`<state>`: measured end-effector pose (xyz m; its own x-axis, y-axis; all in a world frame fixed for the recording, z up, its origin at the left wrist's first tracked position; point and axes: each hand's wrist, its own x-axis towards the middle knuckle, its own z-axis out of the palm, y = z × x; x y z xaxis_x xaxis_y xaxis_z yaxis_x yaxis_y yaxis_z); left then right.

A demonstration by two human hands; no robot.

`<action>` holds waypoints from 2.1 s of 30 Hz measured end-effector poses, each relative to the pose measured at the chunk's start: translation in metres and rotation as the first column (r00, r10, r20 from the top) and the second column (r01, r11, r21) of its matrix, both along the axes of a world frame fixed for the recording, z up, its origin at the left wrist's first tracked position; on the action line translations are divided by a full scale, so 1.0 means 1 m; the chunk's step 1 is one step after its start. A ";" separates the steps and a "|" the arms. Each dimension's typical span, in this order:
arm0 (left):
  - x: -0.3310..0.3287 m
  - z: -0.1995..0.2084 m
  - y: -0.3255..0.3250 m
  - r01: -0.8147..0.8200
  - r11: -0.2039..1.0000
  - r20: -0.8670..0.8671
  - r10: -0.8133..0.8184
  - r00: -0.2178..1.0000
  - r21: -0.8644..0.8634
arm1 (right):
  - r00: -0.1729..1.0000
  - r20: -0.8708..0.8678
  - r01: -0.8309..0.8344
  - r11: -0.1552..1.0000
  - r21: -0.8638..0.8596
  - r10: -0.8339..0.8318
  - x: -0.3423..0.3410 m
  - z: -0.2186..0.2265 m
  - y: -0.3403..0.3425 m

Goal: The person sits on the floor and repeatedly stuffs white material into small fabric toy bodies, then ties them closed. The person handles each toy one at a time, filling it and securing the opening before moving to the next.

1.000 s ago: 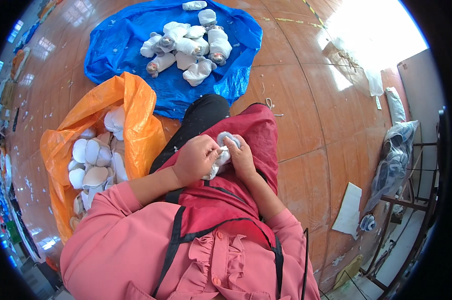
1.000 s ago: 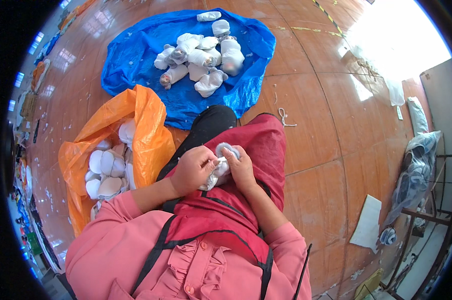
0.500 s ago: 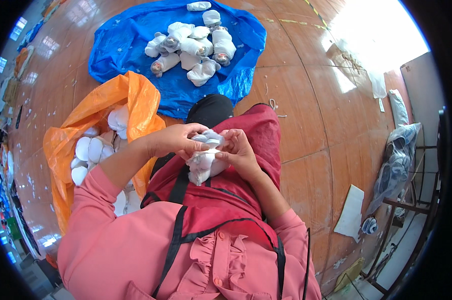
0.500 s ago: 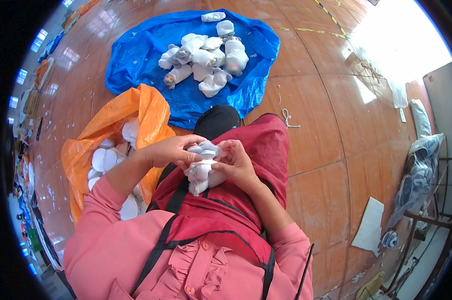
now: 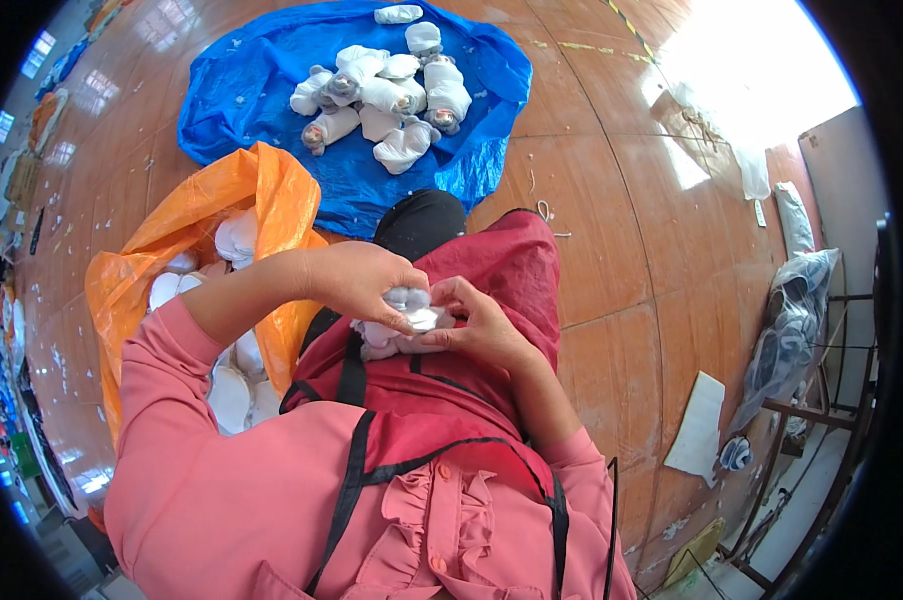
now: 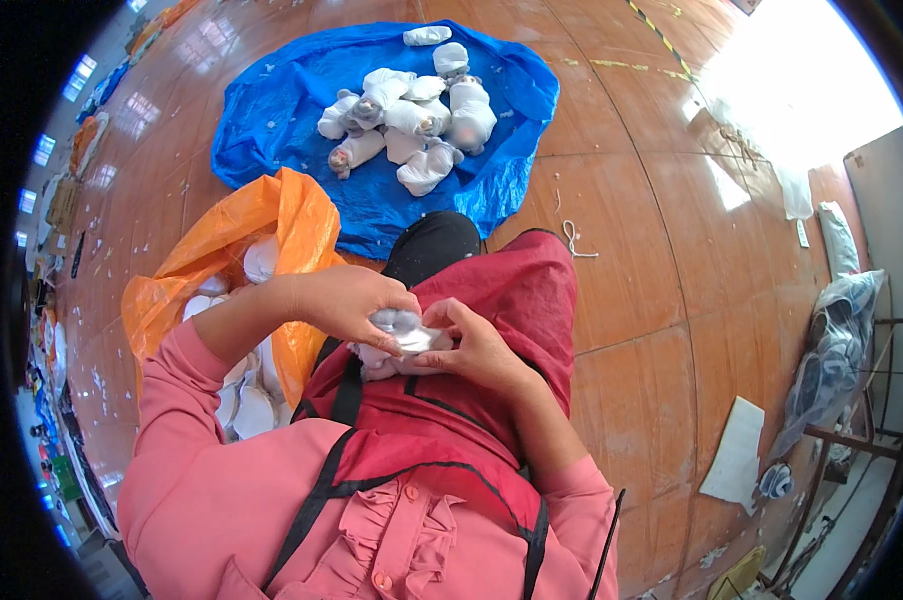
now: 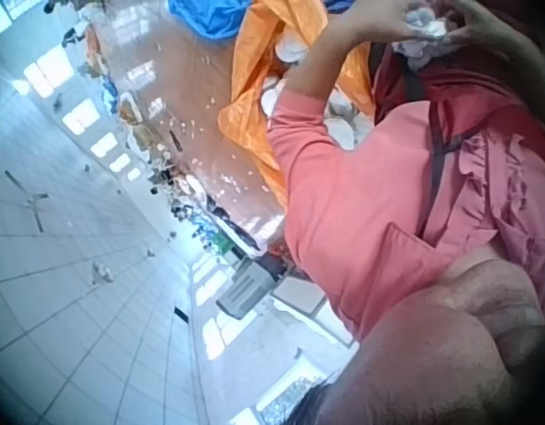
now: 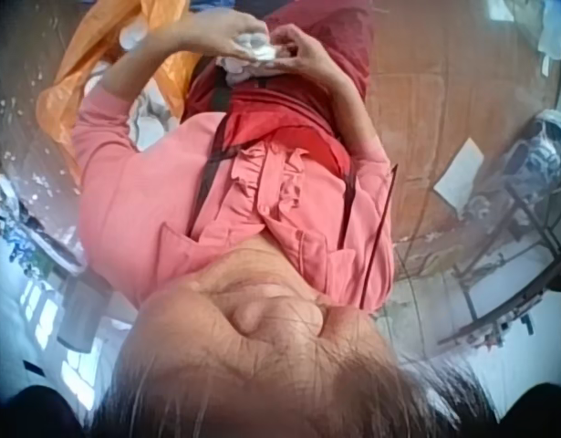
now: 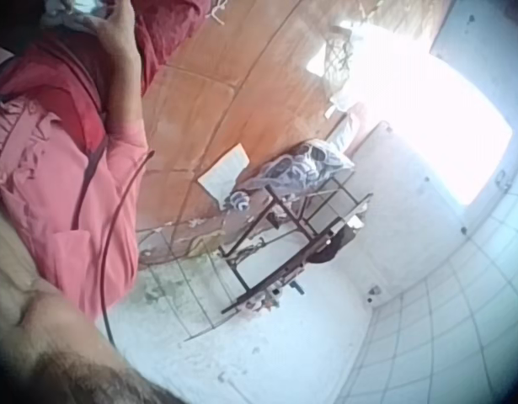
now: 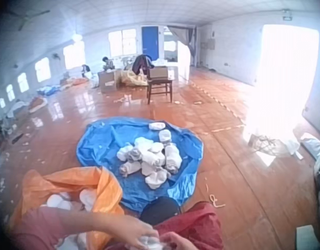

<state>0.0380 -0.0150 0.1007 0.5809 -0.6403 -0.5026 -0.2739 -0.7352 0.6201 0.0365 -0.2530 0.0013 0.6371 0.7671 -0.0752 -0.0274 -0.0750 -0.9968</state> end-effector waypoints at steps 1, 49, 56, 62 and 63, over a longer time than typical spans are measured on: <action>-0.005 0.000 -0.002 -0.009 1.000 0.038 0.009 0.999 0.004 | 0.996 -0.083 -0.045 0.998 -0.049 0.041 -0.001 0.001 -0.002; -0.031 -0.054 -0.012 -0.267 0.921 0.492 0.378 0.784 -0.283 | 0.827 0.330 -0.364 0.881 -0.302 0.455 0.033 0.021 0.004; -0.008 -0.086 -0.004 -0.618 0.736 0.257 0.676 0.690 -0.276 | 0.835 0.504 -0.071 0.951 -0.301 0.221 0.027 0.006 0.021; -0.003 -0.124 0.000 -0.775 0.559 -0.049 0.801 0.597 -0.296 | 0.803 0.535 -0.052 0.925 -0.377 0.263 0.024 -0.010 0.018; -0.003 -0.130 -0.001 -0.807 0.519 -0.114 0.817 0.565 -0.281 | 0.794 0.550 -0.050 0.929 -0.368 0.260 0.021 -0.014 0.017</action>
<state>0.0349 -0.0157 -0.0289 0.9307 0.0158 -0.3655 0.3330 -0.4501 0.8285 0.0575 -0.2363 -0.0123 0.5134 0.8581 0.0117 0.5862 -0.3407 -0.7350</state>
